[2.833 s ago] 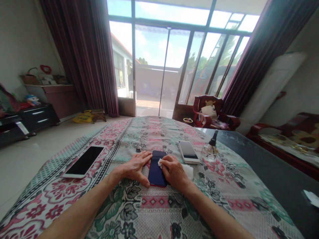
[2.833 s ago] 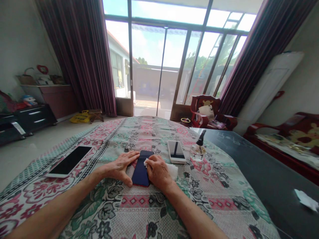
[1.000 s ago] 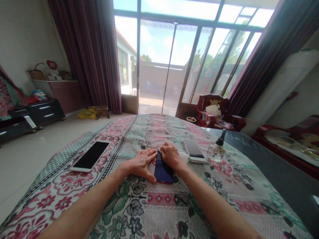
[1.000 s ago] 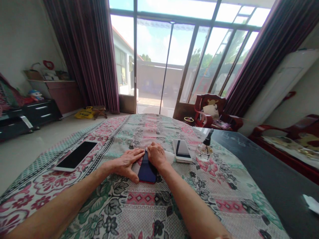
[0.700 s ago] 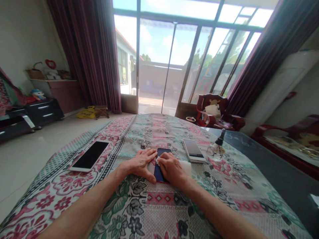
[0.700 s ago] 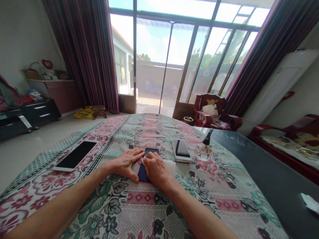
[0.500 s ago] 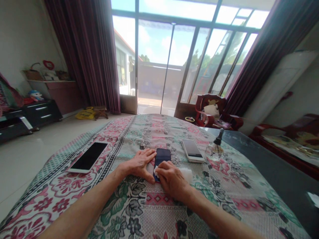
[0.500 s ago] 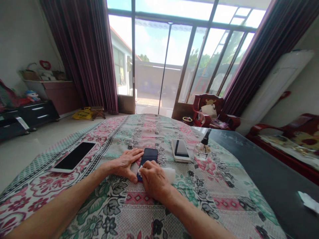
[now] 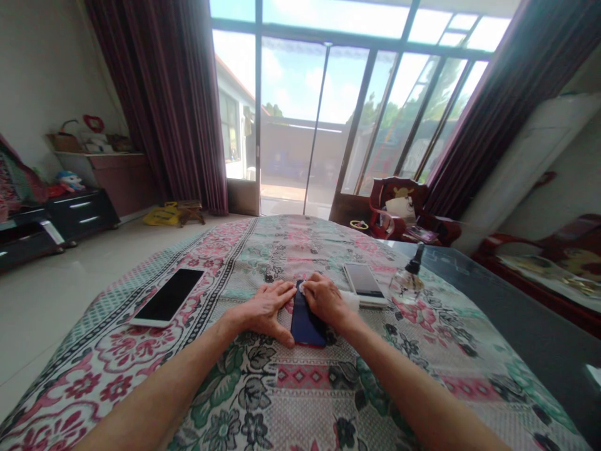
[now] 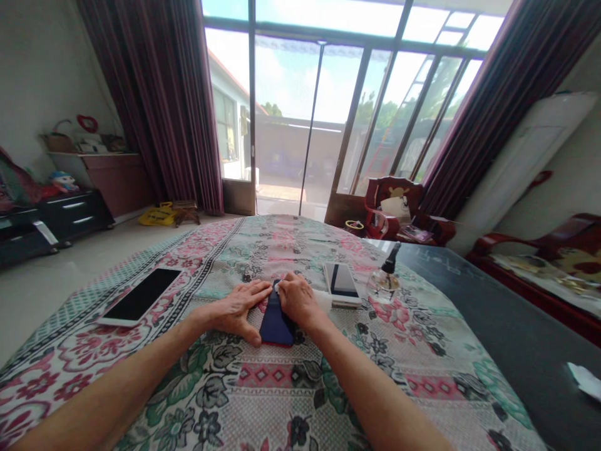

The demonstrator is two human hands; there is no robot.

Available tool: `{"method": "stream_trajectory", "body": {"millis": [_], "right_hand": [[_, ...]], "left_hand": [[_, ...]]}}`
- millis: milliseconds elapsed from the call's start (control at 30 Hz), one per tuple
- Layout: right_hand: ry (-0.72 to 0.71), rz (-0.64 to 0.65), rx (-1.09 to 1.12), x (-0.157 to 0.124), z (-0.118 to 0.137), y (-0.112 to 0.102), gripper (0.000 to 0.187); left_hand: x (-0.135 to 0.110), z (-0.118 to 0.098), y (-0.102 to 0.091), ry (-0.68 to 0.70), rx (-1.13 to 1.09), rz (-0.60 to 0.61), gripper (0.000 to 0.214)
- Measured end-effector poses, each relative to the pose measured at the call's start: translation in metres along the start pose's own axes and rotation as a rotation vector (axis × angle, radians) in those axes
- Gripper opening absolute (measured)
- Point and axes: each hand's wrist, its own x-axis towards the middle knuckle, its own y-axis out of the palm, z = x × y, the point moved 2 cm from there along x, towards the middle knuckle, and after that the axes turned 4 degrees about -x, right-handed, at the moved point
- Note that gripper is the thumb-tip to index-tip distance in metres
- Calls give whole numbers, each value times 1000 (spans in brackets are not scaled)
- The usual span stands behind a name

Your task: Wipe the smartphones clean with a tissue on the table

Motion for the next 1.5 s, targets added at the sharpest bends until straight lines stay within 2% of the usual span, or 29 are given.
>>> {"method": "stream_trajectory", "body": {"millis": [167,467,600,700,867,1000,1133,1300,1500], "right_hand": [[-12,-6,-23,-8,7,1,26],[-199,17,122,-63,38,-13,20],[-226,24,186,-74,37,-17,21],[-164,-9,170,-62,21,-16,21],[5,-32,56,-25,-6,-8,22],[120,-40,-8,-5,-14,-1,24],[207,-51,-44,2,-18,3,25],[30,-40,-45,-3,-11,2,25],[-200,27,35,-25,22,-5,20]], "left_hand": [[1,2,1,2,-1,5,118],[0,-1,1,-6,30,-17,117],[0,-1,1,-10,29,-16,117],[0,-1,1,-8,20,-12,116],[0,-1,0,-8,21,-1,117],[-1,-1,0,-7,16,5,116],[0,0,0,0,17,5,117],[0,1,0,1,10,-3,117],[0,2,2,16,19,-6,115]]}}
